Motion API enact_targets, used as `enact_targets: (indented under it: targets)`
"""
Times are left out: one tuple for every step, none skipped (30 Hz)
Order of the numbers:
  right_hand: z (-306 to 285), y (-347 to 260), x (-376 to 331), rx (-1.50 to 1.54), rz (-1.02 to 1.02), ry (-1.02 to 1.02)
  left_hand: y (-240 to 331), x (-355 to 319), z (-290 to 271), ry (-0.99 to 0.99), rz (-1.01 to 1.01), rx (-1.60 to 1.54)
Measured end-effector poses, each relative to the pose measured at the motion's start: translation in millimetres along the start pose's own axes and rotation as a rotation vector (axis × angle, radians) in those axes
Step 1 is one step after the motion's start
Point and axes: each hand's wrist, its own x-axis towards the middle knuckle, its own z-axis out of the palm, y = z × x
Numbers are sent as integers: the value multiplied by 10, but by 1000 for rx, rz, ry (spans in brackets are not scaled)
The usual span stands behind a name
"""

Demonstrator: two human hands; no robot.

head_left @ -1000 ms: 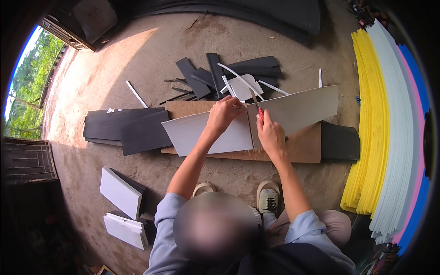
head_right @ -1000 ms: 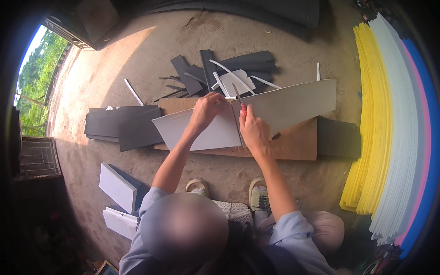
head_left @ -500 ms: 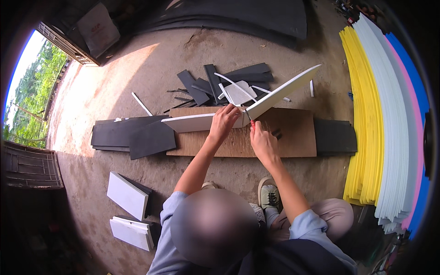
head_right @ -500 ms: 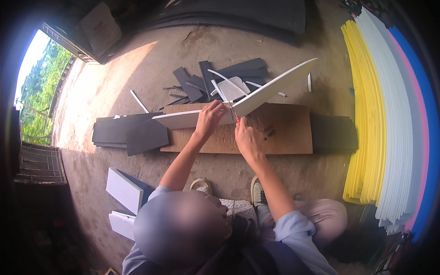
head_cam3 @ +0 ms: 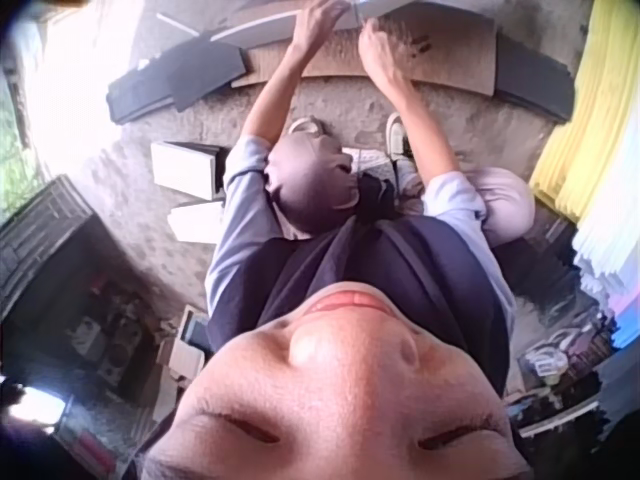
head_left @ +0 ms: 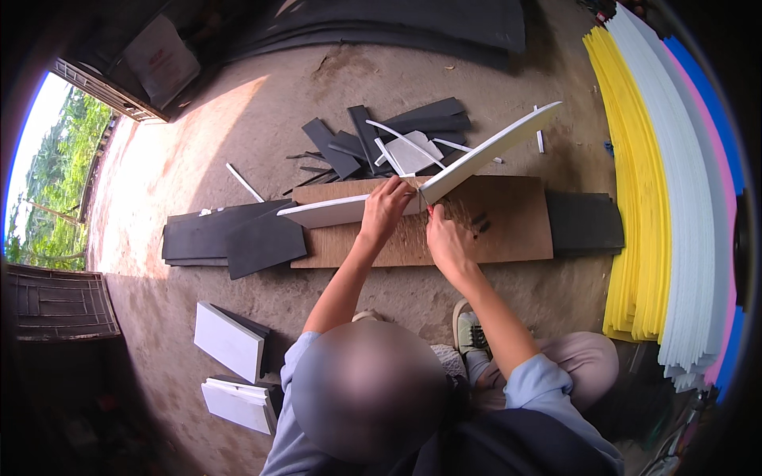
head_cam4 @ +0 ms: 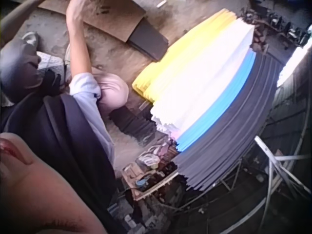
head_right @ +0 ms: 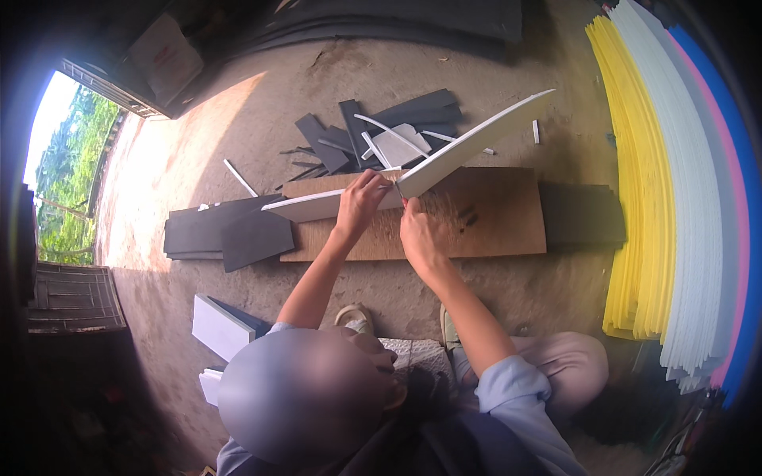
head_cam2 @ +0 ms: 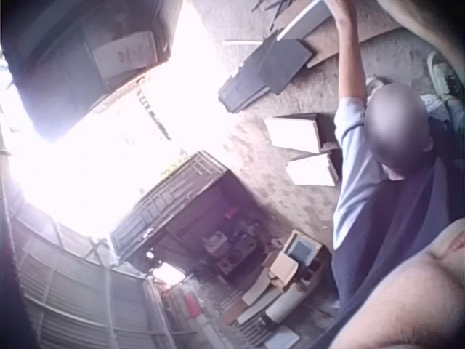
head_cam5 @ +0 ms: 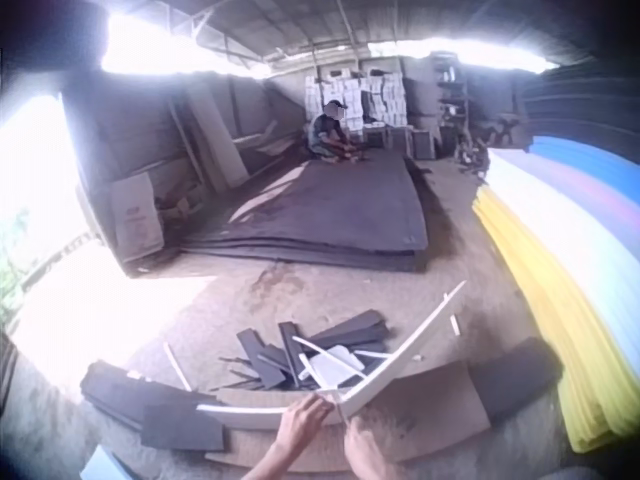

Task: The person sits on the floor and uses a red utility knife to cut black and white foam sheets into smaller rectangular pieces. They repeatedly align, score, and snap the sheets, then stack the cut pieces on the left side of the workspace.

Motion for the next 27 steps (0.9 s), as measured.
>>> enact_targets:
  targets:
    - [14, -17, 9, -6, 11, -5, 3, 1, 4, 5, -6, -13]
    - [27, -30, 19, -13, 23, -11, 18, 4, -6, 11, -13, -26]
    - [34, -46, 39, -5, 34, -17, 28, 11, -15, 16, -21, -40]
    - [39, -62, 69, 3, 45, -23, 25, 25, -26, 0, -26, -33]
    - [55, -63, 92, 10, 54, -31, 18, 31, -41, -16, -35, -26]
    - [107, -36, 127, 18, 61, -48, 13, 39, -49, -32, -44, -18]
    - [191, 7, 169, 27, 68, -65, 18, 45, -45, -22, -41, -26]
    - [256, 33, 211, 38, 70, -79, 0, 41, -33, -16, -15, -9]
    - [324, 51, 234, 57, 95, -94, -21, 33, -25, -10, 9, 10]
    - [394, 64, 255, 77, 119, -109, -42, 26, -18, -4, 33, 29]
    - [463, 72, 262, 98, 146, -128, -28, 32, -16, -5, 10, 30]
    - [529, 86, 282, 119, 139, -128, -10, 45, -6, -7, -13, 32]
    - [593, 106, 308, 141, 132, -128, -3, 49, -13, -8, -36, 34]
    - [680, 125, 291, 162, 127, -136, -9, 6, -40, -13, -43, 33]
    - [818, 227, 298, 131, 86, -120, 5, 34, -26, -6, -37, 22]
    - [952, 330, 266, 108, 123, -149, 23, 61, -9, 2, -31, 10]
    - [1083, 363, 206, 93, 151, -181, 8, 51, -11, -2, -42, 2]
    - [1174, 412, 174, 74, 177, -206, 2, 72, -1, 3, -49, -9]
    - [1252, 482, 141, 97, 166, -226, -3, 100, 13, 8, -54, -22]
    - [1256, 489, 130, 116, 148, -200, -10, 95, 4, 1, -67, -16]
    - [1252, 510, 118, 133, 133, -173, -15, 106, 7, -6, -78, -13]
    - [1243, 537, 90, 148, 121, -145, -1, 106, 14, -13, -88, -13]
    - [1184, 518, 96, 143, 125, -175, -13, 114, 12, -16, -92, -12]
    - [1120, 508, 84, 136, 131, -204, -13, 116, 13, -20, -95, -14]
    - [1051, 504, 55, 128, 138, -232, -5, 113, 16, -23, -98, -18]
    - [946, 460, -7, 145, 158, -261, -3, 112, 0, -39, -105, -17]
    - [828, 385, -98, 163, 172, -289, -14, 111, -21, -51, -114, -12]
